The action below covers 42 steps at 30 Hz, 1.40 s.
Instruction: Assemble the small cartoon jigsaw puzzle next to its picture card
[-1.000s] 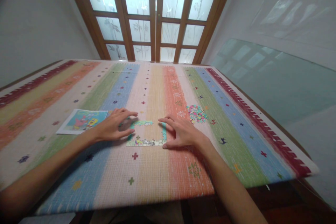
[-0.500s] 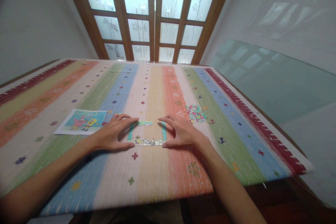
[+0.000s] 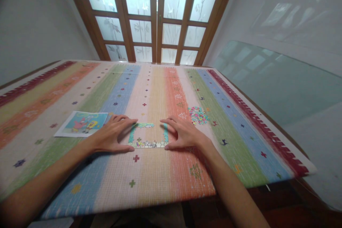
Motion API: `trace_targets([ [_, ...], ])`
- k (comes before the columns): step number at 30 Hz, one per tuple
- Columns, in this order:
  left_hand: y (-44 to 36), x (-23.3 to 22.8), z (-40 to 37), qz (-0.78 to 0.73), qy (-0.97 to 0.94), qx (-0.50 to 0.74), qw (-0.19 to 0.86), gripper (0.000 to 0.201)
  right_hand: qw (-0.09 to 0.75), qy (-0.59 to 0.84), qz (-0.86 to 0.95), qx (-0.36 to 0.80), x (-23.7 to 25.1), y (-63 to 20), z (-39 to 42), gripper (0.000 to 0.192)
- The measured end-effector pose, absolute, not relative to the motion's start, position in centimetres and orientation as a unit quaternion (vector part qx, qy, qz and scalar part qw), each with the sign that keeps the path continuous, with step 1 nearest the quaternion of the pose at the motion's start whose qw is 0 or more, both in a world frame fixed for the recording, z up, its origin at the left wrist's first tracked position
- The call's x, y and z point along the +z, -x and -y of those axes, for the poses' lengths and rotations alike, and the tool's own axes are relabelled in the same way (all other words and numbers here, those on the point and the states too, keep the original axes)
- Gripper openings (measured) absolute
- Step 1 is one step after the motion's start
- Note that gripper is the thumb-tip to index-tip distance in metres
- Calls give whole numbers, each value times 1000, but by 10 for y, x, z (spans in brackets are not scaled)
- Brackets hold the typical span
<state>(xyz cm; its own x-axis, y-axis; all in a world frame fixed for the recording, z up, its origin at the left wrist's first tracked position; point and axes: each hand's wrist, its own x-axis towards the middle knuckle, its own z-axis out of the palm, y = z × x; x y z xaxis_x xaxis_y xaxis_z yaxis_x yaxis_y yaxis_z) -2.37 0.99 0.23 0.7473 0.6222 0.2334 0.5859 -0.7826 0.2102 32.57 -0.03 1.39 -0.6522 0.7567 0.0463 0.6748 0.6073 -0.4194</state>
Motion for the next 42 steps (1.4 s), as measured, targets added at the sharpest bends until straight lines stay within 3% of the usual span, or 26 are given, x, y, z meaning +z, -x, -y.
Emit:
trace_targets([
  [31,24,1,-9,-335,-928,141,79,85,123,394,897,161,12,-324,3,82],
  [42,46,6,-22,-373,-913,162,7,56,198,349,903,150,11,-313,5,77],
])
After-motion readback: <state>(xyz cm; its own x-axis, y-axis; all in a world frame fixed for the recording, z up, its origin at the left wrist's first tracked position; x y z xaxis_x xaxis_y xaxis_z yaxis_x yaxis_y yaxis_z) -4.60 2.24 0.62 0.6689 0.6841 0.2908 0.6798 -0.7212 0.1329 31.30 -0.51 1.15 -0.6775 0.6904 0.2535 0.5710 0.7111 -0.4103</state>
